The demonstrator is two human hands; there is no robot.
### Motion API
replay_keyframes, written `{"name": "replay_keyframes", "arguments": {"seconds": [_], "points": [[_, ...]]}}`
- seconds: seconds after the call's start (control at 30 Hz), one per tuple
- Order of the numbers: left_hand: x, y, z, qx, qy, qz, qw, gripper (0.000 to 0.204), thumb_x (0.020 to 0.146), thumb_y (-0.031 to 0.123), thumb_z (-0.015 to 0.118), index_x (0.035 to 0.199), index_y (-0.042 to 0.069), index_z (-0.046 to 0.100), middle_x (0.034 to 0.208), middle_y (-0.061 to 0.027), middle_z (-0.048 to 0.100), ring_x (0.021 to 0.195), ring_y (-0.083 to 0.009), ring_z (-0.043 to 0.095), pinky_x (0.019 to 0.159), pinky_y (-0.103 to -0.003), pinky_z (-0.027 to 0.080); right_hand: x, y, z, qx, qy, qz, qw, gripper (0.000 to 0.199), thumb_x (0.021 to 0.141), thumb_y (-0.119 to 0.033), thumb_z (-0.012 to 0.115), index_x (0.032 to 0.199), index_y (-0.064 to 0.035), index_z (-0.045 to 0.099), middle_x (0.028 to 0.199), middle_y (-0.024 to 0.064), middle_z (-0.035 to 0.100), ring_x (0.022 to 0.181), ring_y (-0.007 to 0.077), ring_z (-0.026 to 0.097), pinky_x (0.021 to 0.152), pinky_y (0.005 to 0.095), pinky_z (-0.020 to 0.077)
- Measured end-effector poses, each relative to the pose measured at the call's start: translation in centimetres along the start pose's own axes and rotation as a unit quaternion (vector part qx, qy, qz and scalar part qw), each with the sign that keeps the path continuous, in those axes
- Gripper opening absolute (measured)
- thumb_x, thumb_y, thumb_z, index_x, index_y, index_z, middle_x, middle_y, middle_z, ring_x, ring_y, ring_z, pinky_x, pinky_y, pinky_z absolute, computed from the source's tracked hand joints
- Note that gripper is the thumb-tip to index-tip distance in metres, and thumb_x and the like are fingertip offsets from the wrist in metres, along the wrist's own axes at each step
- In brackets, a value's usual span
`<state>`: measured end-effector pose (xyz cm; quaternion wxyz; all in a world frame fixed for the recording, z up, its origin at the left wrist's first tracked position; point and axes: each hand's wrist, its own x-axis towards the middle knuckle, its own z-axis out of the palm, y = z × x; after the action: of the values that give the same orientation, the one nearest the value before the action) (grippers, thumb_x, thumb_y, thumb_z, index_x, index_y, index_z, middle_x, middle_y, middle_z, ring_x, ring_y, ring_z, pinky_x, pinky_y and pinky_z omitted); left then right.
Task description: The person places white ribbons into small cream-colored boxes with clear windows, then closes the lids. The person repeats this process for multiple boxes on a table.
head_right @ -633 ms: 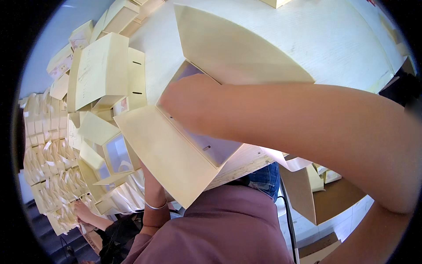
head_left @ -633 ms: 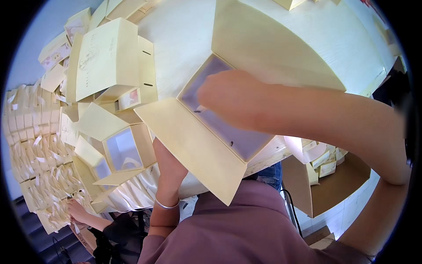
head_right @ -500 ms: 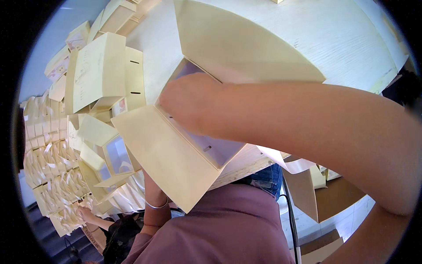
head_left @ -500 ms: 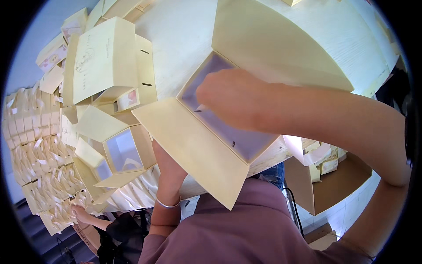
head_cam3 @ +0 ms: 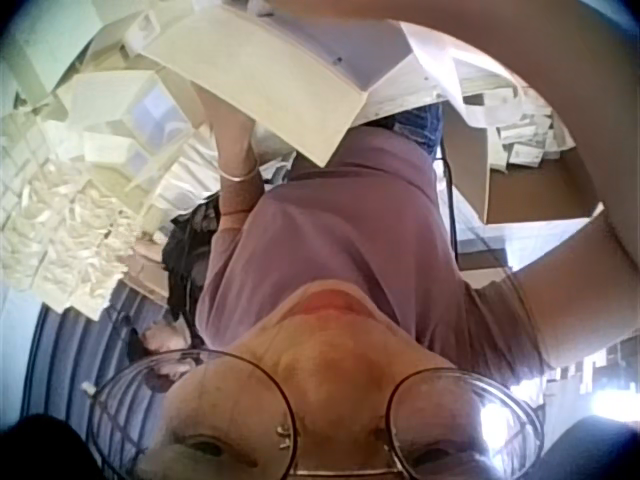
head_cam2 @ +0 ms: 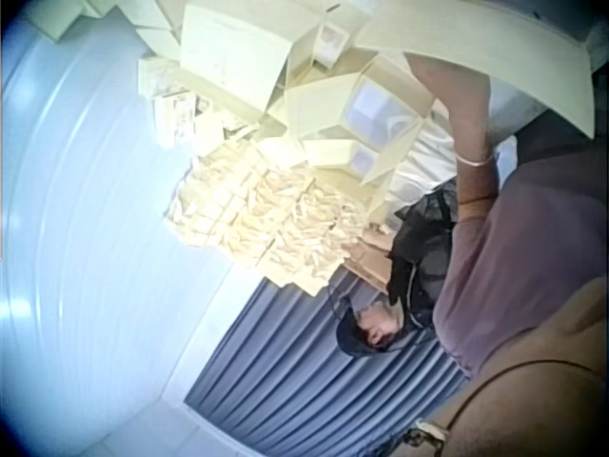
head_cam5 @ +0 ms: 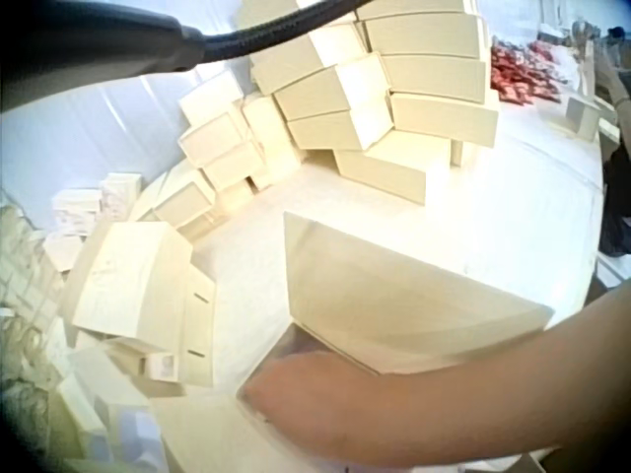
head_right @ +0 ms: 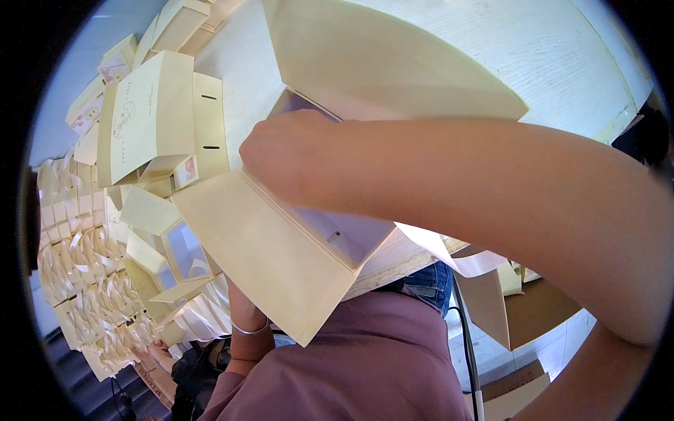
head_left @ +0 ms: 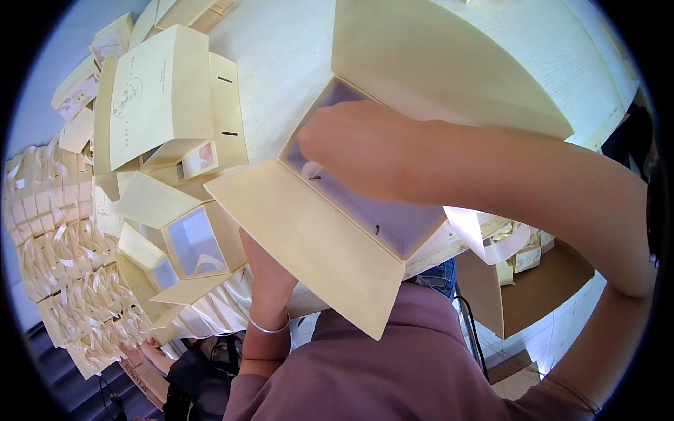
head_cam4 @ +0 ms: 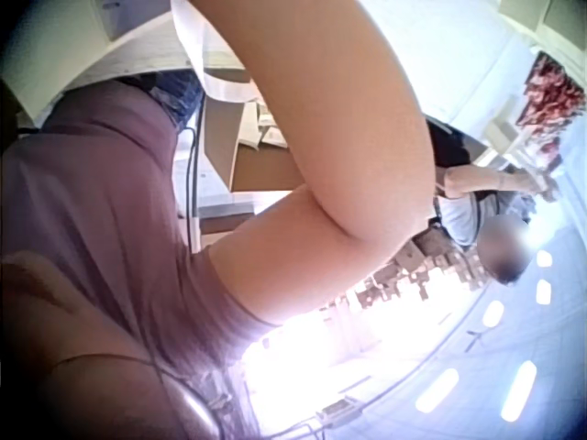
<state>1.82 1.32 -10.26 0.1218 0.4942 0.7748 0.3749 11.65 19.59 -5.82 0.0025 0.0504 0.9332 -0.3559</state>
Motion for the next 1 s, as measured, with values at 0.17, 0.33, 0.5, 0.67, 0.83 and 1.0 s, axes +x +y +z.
{"name": "replay_keyframes", "arguments": {"seconds": [0.17,0.33,0.5,0.67,0.83,1.0], "points": [[0.0,-0.3,0.4,-0.002,0.006,-0.031,1.000,0.034,0.067,0.018,0.067,0.093,0.000,0.055,0.087,-0.0125,0.059,0.081,-0.0262,0.058,0.070,-0.034,0.044,0.5,0.4,1.0,0.073,-0.010,0.042,0.996,0.013,0.074,-0.002,0.049,0.074,0.0066,0.059,0.074,0.0228,0.058,0.072,0.0367,0.057,0.063,0.0413,0.0441],[0.6,-0.7,1.1,0.008,-0.014,-0.014,1.000,0.035,0.066,0.018,0.067,0.093,0.000,0.055,0.087,-0.0123,0.059,0.081,-0.0254,0.058,0.070,-0.034,0.044,0.4,0.8,1.2,0.084,0.026,0.050,0.995,0.014,0.077,-0.007,0.051,0.076,0.0047,0.059,0.075,0.0206,0.058,0.072,0.0365,0.056,0.065,0.0411,0.0432],[0.7,-0.6,1.4,-0.068,0.008,-0.022,0.997,0.032,0.066,0.018,0.068,0.091,0.001,0.057,0.085,-0.0115,0.060,0.081,-0.0261,0.059,0.068,-0.033,0.044,-1.5,0.2,-0.3,0.015,0.117,0.037,0.992,0.014,0.078,-0.007,0.049,0.074,0.0028,0.058,0.067,0.0181,0.057,0.067,0.0365,0.055,0.063,0.0408,0.0434],[-0.9,-2.4,0.6,0.079,-0.006,-0.051,0.996,0.028,0.065,0.019,0.069,0.087,0.003,0.059,0.085,-0.0104,0.061,0.081,-0.0260,0.059,0.067,-0.034,0.045,-6.5,-0.6,-1.0,0.058,-0.051,0.078,0.994,0.009,0.070,0.003,0.049,0.071,0.0017,0.058,0.065,0.0183,0.056,0.066,0.0353,0.055,0.060,0.0405,0.0445],[-2.8,-1.1,-0.3,0.070,-0.001,-0.053,0.996,0.028,0.065,0.019,0.069,0.086,0.004,0.059,0.084,-0.0101,0.061,0.081,-0.0260,0.059,0.066,-0.034,0.045,-7.2,0.1,1.0,0.022,-0.029,0.037,0.999,0.008,0.061,0.007,0.051,0.061,0.0006,0.056,0.062,0.0166,0.056,0.063,0.0347,0.055,0.062,0.0398,0.0446],[-4.0,-0.4,-0.6,0.036,-0.022,-0.044,0.998,0.028,0.065,0.019,0.069,0.086,0.004,0.059,0.084,-0.0099,0.061,0.080,-0.0260,0.058,0.066,-0.034,0.045,-6.7,0.3,1.8,0.024,-0.044,0.050,0.997,0.006,0.058,0.005,0.054,0.057,-0.0002,0.056,0.060,0.0166,0.055,0.063,0.0342,0.055,0.063,0.0391,0.0426]]}}
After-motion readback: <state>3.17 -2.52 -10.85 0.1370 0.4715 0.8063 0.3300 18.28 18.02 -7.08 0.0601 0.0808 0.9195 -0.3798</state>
